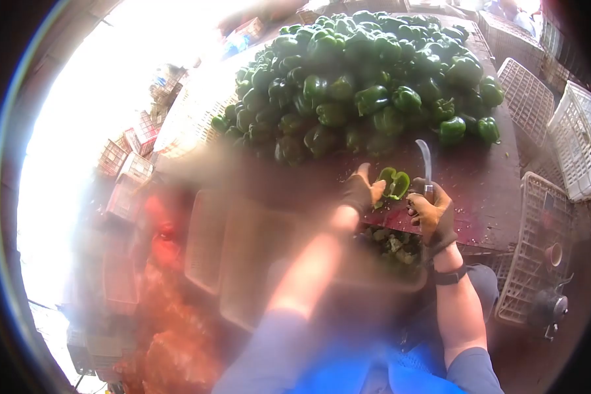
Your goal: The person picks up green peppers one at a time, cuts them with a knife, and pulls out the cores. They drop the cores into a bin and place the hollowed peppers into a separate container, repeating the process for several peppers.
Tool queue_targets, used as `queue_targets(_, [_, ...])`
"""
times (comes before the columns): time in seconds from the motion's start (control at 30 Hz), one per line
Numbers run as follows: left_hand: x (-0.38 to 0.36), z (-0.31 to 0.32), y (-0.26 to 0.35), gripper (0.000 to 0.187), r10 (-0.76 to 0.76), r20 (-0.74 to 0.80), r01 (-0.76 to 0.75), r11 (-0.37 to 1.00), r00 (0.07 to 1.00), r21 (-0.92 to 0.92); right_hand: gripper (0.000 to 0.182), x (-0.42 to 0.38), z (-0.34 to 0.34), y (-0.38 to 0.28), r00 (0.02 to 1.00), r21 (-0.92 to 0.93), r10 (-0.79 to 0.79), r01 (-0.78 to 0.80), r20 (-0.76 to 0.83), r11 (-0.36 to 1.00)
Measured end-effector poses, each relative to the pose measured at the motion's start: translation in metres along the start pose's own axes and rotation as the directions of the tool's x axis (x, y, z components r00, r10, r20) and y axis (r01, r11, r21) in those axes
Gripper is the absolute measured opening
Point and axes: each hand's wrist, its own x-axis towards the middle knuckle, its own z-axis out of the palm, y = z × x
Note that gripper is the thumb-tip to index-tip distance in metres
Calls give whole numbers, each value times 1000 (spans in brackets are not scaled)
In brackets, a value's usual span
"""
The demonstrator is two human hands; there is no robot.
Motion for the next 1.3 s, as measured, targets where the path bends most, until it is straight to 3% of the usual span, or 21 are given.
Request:
queue_targets(0.1, [11,27,20,64,-126,73,125,992,989,16,41,2,-6,-1,999,74,-35,37,-23,997])
queue_targets(0.13, [14,33,15,53,-56,26,55,998,998,15,40,2,-7,-3,999,78,-41,42,-18,996])
queue_targets(0.23, [17,19,2,43,-67,123,91,974,990,-208,40,3,-10,-13,999,70,-41,42,-9,997])
queue_targets(0.3, [15,-7,-20,36,-69,52,77,983,996,-168,40,3,-11,-15,998,61,-55,56,-12,997])
queue_targets(0.33, [8,-31,-30,35,-112,96,139,926,989,-351,39,2,-11,-16,998,77,-55,56,-11,996])
queue_targets(0.4, [-7,-75,-66,35,-64,-56,52,980,996,-189,39,1,-11,-16,998,119,-64,63,-3,991])
queue_targets(0.43, [-7,-103,-106,36,13,-24,-19,962,1000,-273,39,0,-12,-16,998,139,-68,67,3,988])
queue_targets(0.47, [-6,-124,-159,37,6,-12,-8,975,1000,-223,39,-1,-12,-16,998,136,-66,64,9,989])
queue_targets(0.53, [-29,-180,-209,38,-144,6,144,989,990,-8,39,-4,-12,-16,998,97,-59,57,19,994])
queue_targets(0.57, [-48,-211,-184,37,-228,32,208,928,973,309,39,-6,-10,-16,998,76,-55,53,23,996])
queue_targets(0.63, [-58,-228,-223,46,-276,19,249,894,961,371,39,-11,-5,-17,998,44,-39,37,39,998])
queue_targets(0.73, [-55,-213,-210,57,-308,-170,328,939,936,102,39,-15,-2,-13,997,8,-27,27,77,1000])
queue_targets(0.93, [27,-156,-156,79,-305,-420,344,939,855,20,40,-15,2,-13,998,-83,7,-2,66,997])
queue_targets(1.03, [70,-136,-149,85,-314,-457,334,942,833,-37,40,-11,1,-10,999,-106,14,-10,43,994])
queue_targets(1.2, [126,-116,-167,74,-380,-540,476,878,751,43,37,-10,5,-15,999,-143,21,-16,35,990])
queue_targets(1.3, [134,-126,-213,66,-237,-486,380,898,841,220,40,-8,6,-8,994,-174,-41,58,101,983])
